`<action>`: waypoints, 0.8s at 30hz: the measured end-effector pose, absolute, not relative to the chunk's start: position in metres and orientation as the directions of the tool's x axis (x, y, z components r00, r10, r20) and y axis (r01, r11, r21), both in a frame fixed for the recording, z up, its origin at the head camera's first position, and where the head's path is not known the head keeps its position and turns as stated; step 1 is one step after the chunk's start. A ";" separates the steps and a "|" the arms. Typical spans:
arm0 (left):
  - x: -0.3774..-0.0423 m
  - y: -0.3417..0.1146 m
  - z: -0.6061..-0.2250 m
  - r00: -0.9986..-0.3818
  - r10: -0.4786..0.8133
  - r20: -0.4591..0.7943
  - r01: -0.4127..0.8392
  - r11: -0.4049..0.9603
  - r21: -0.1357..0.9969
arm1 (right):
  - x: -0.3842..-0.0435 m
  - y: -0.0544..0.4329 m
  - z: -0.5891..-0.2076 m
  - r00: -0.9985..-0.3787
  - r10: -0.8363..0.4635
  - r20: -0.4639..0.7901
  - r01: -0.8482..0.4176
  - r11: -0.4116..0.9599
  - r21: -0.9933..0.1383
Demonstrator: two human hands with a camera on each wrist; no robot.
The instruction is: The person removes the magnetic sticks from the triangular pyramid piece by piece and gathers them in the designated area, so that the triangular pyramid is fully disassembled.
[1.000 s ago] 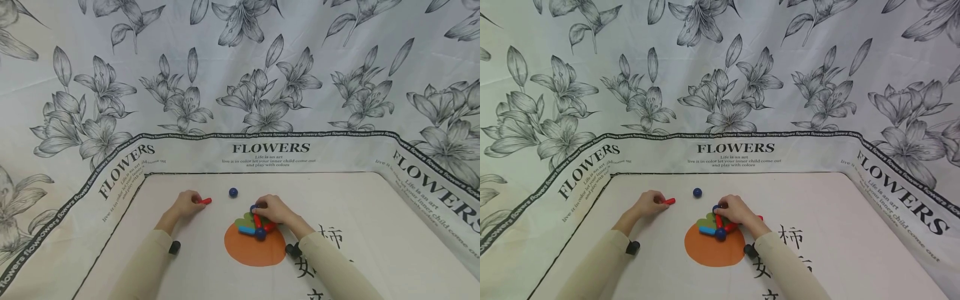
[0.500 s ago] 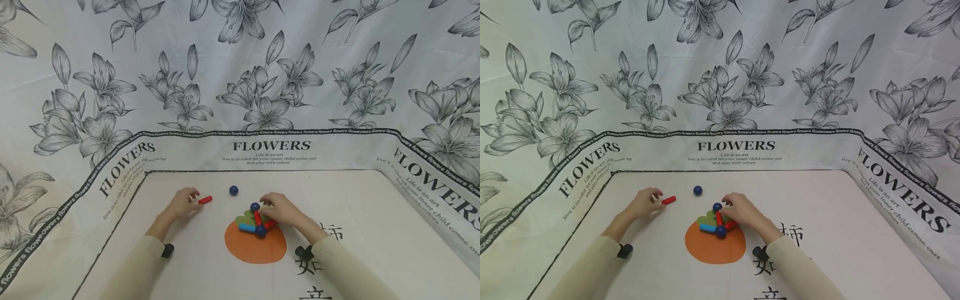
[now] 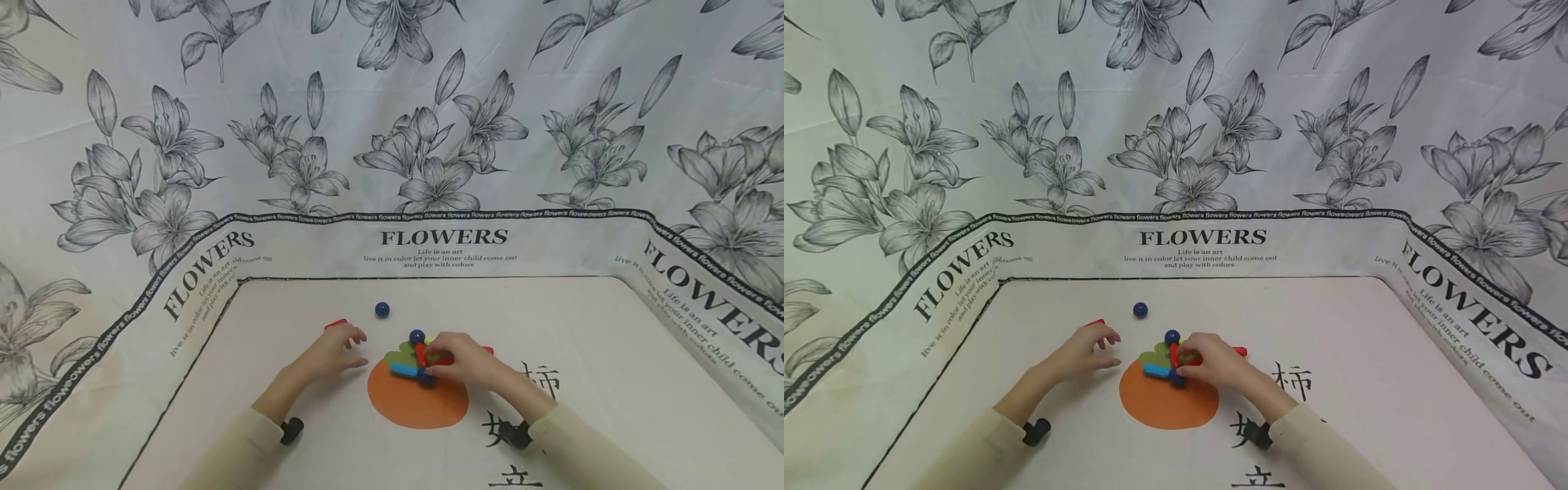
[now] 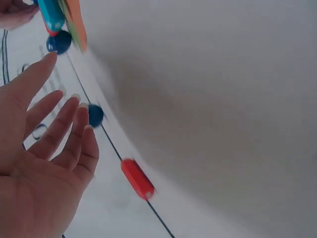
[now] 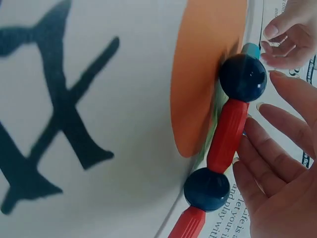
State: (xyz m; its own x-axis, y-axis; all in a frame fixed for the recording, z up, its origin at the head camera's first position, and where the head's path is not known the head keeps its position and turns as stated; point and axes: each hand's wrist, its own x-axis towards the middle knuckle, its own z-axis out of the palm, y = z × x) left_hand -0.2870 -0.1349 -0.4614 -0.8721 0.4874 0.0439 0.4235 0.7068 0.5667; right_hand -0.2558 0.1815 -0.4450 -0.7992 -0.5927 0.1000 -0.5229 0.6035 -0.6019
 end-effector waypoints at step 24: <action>-0.275 -0.071 -0.467 -0.794 0.602 -0.085 0.442 0.667 0.600 | -0.251 0.176 -0.456 -0.766 -0.634 0.106 -0.556 0.572 -0.603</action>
